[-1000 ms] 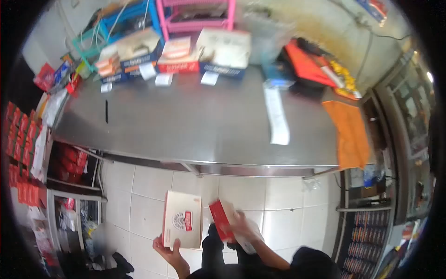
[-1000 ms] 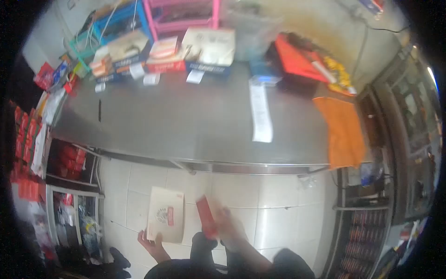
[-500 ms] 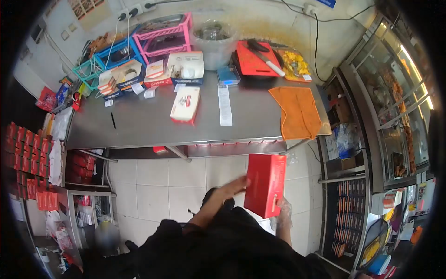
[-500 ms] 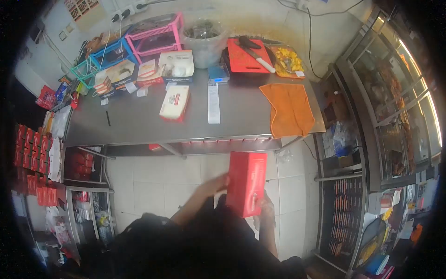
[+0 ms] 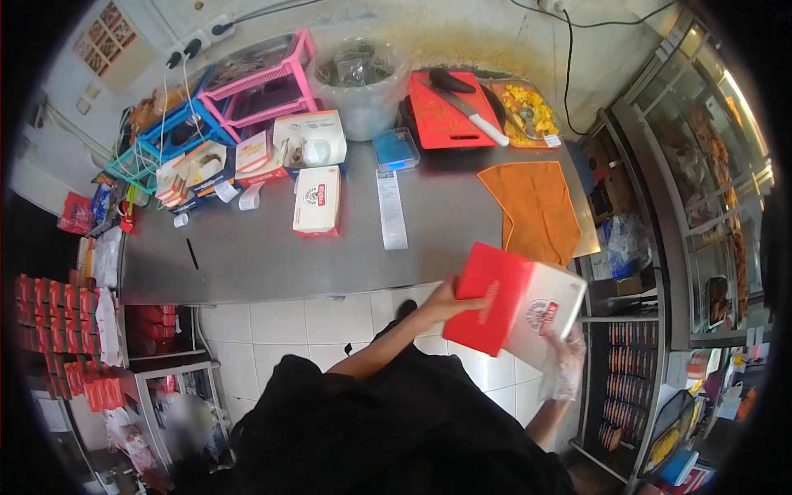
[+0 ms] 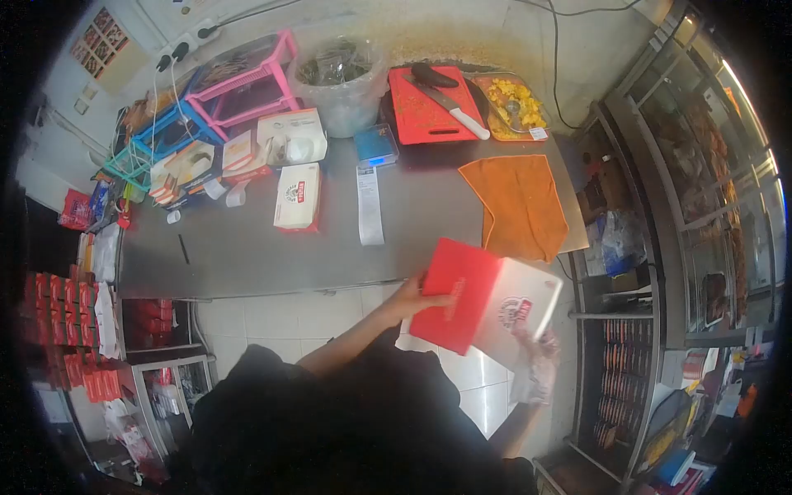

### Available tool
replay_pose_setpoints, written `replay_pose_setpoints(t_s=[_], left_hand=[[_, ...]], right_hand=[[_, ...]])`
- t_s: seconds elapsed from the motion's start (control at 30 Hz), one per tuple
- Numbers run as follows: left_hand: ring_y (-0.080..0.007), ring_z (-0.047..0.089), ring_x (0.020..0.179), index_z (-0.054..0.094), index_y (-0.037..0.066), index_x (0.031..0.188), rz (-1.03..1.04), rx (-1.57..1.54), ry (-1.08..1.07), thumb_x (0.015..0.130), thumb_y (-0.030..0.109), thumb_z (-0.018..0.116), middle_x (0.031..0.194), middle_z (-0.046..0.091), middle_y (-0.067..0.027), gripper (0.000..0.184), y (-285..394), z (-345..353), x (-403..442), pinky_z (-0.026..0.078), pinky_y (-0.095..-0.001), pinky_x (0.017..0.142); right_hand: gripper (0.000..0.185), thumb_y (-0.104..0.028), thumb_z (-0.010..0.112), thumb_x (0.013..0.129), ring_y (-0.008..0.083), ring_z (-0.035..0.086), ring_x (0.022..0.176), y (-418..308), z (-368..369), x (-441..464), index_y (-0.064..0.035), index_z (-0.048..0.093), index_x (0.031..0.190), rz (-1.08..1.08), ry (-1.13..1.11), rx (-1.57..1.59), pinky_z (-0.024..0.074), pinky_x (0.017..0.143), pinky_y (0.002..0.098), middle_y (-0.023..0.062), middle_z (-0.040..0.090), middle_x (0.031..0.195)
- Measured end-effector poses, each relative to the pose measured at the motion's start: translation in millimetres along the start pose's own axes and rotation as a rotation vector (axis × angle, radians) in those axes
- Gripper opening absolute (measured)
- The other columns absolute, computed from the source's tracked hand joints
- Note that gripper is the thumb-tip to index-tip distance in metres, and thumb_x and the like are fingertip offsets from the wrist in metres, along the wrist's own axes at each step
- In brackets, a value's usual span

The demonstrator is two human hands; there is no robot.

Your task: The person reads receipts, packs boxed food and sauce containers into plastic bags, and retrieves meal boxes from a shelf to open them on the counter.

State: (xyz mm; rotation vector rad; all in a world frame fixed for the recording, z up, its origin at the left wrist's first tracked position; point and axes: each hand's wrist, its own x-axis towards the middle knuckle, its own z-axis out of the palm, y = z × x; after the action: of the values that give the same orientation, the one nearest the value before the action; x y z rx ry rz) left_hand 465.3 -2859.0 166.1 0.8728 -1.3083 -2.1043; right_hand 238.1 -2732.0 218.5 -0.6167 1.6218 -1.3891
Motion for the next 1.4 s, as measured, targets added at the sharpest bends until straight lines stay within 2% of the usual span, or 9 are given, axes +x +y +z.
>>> replay_pose_setpoints(t_s=[0.27, 0.43, 0.53, 0.57, 0.63, 0.9, 1.17, 1.3, 1.4], left_hand=[[-0.0278, 0.029, 0.123, 0.01, 0.012, 0.136, 0.317, 0.338, 0.104, 0.074, 0.036, 0.065, 0.135, 0.026, -0.0151, 0.087, 91.3, -13.6, 20.1, 0.027, -0.0462, 0.097], [-0.0318, 0.03, 0.121, 0.019, -0.002, 0.131, 0.071, 0.358, 0.733, 0.077, 0.037, 0.06, 0.131, 0.029, -0.0219, 0.078, 6.3, -119.5, 21.4, 0.027, -0.04, 0.098], [-0.0358, 0.024, 0.123, 0.02, -0.001, 0.131, 0.097, 1.013, 1.292, 0.073, 0.048, 0.06, 0.131, 0.027, -0.0237, 0.086, -32.0, -195.8, 7.4, 0.02, -0.0496, 0.099], [-0.0376, 0.021, 0.124, 0.019, 0.0, 0.131, 0.027, 1.123, 1.376, 0.07, 0.052, 0.06, 0.132, 0.025, -0.0245, 0.09, -22.5, -216.4, 1.6, 0.017, -0.0535, 0.099], [-0.0396, 0.019, 0.126, 0.015, 0.01, 0.135, -0.184, 1.235, 1.525, 0.06, 0.058, 0.064, 0.135, 0.02, -0.0253, 0.102, -4.7, -251.7, 3.1, 0.016, -0.06, 0.096], [-0.041, 0.018, 0.126, 0.012, 0.023, 0.135, -0.48, 0.953, 1.215, 0.042, 0.049, 0.076, 0.137, 0.017, -0.023, 0.115, -10.1, -310.6, -9.3, 0.019, -0.0628, 0.093], [-0.0353, 0.038, 0.113, 0.023, 0.008, 0.13, -0.164, 1.213, 0.305, 0.041, 0.037, 0.077, 0.119, 0.041, -0.0176, 0.108, -12.1, -177.3, -51.4, 0.032, -0.0487, 0.091], [-0.0359, 0.042, 0.11, 0.013, 0.008, 0.129, -0.253, 0.828, -0.175, 0.053, 0.031, 0.078, 0.121, 0.039, -0.0223, 0.103, -3.4, -140.0, -69.4, 0.034, -0.0382, 0.094], [-0.0334, 0.039, 0.115, 0.007, 0.01, 0.132, -0.425, 0.59, -0.295, 0.062, 0.034, 0.075, 0.125, 0.036, -0.0234, 0.1, -11.9, -138.4, -80.5, 0.032, -0.0385, 0.096]], right_hand=[[0.035, -0.018, 0.045, 0.087, 0.0228, 0.057, 0.09, 61.5, 8.8, 94.9, 0.0006, 0.048, 0.117, 0.078, 0.28, -0.644, 0.0437, 0.084, 0.0311, 0.0162, 0.055, 0.106], [0.044, -0.024, 0.042, 0.088, 0.0237, 0.044, 0.112, 94.3, -28.8, 94.4, -0.006, 0.037, 0.127, -0.131, 0.132, 0.504, 0.0365, 0.094, 0.0415, 0.0165, 0.045, 0.12], [0.049, -0.031, 0.05, 0.085, 0.0185, 0.048, 0.103, 125.4, -56.0, 114.7, -0.0053, 0.039, 0.125, -0.045, -0.185, 0.872, 0.0409, 0.088, 0.0369, 0.0109, 0.048, 0.116], [0.048, -0.028, 0.054, 0.083, 0.0158, 0.049, 0.098, 115.2, -34.5, 120.8, -0.0058, 0.042, 0.123, 0.148, 0.313, 0.3, 0.0423, 0.082, 0.0311, 0.0076, 0.05, 0.112], [0.046, -0.022, 0.056, 0.082, 0.0141, 0.049, 0.095, 100.9, -22.0, 125.2, -0.0046, 0.043, 0.123, 0.04, 0.082, -0.127, 0.0405, 0.081, 0.0279, 0.0066, 0.052, 0.109], [0.032, -0.021, 0.06, 0.08, 0.011, 0.053, 0.074, -133.8, 104.7, 120.1, 0.0, 0.052, 0.103, -0.421, 0.164, -0.369, 0.0445, 0.064, 0.0246, 0.0057, 0.058, 0.085], [0.036, -0.013, 0.054, 0.07, 0.0294, 0.054, 0.081, -49.9, 224.1, 122.4, 0.0012, 0.051, 0.103, -1.305, -0.291, -1.58, 0.0415, 0.071, 0.042, 0.0162, 0.056, 0.087], [0.031, -0.014, 0.053, 0.073, 0.0266, 0.053, 0.09, 41.2, 236.3, 82.6, -0.0034, 0.052, 0.102, -0.668, -1.64, -1.071, 0.0415, 0.077, 0.0363, 0.0124, 0.056, 0.092], [0.051, -0.016, 0.057, 0.071, 0.0186, 0.047, 0.103, 82.2, 214.2, 88.7, -0.0027, 0.045, 0.118, 0.022, -1.836, -0.509, 0.0351, 0.09, 0.0285, 0.0108, 0.051, 0.11]])
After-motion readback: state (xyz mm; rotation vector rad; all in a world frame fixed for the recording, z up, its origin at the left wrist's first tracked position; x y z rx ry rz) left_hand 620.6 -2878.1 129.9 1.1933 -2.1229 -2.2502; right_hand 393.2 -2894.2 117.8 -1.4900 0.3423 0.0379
